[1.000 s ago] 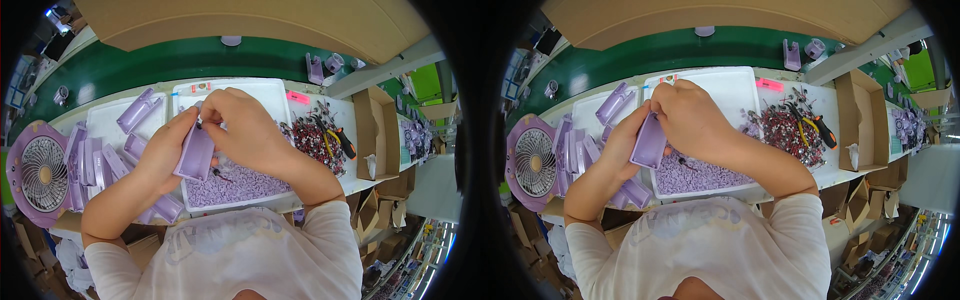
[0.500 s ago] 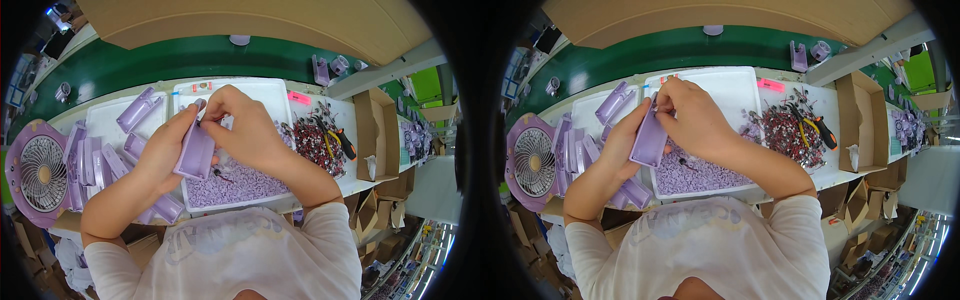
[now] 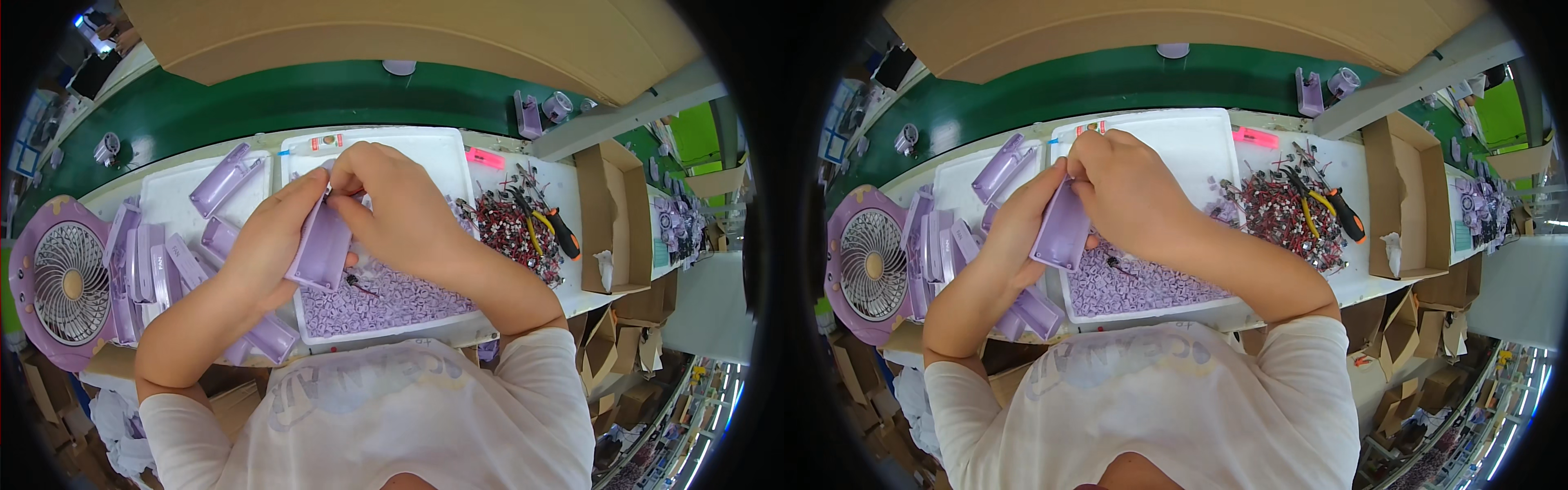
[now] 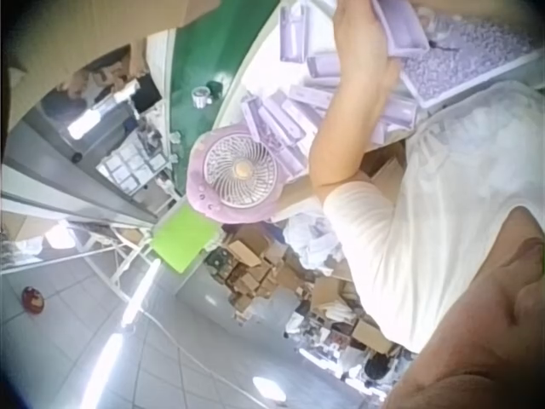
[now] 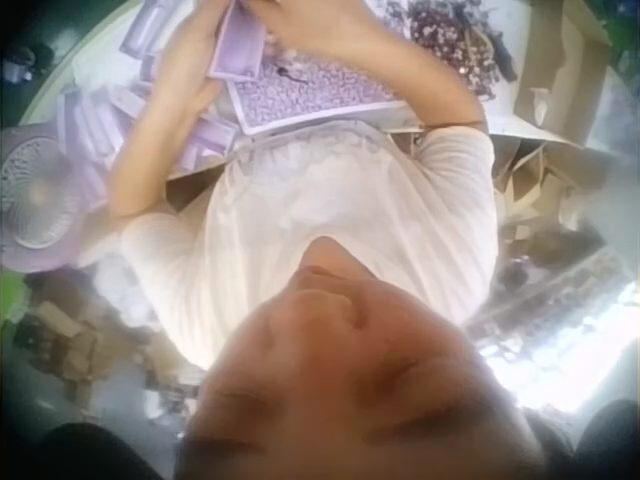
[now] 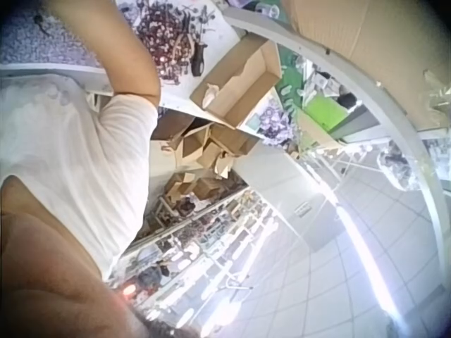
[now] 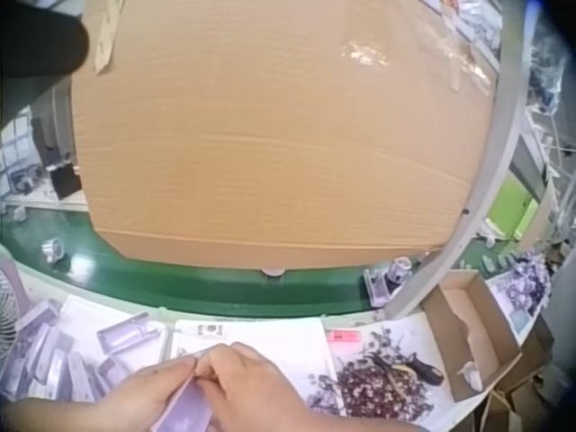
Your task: The person assembles electronic components into small plastic housings, securing them with small screws and wires, and applying glue from a bottle.
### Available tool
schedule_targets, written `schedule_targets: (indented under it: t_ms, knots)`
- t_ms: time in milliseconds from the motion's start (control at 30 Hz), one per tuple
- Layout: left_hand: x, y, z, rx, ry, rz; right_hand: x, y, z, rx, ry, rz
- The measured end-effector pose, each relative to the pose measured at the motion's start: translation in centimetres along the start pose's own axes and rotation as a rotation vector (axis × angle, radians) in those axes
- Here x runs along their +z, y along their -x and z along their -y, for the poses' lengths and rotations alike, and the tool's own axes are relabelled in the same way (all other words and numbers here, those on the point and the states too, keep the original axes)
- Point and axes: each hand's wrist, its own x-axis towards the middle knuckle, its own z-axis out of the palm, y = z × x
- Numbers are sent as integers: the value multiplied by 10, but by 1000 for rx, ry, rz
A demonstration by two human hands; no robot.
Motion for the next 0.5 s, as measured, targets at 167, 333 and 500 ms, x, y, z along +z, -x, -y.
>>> schedule_targets:
  t_ms: [167,333,500]
  knots:
    - [2,-5,1,-129,114,-34,-6,-2,-12,26,-3,102]
    - [-17,-10,5,-139,176,32,-27,-7,-6,-44,-55,59]
    - [-18,-12,8,-57,281,41,-27,9,11,-275,188,82]
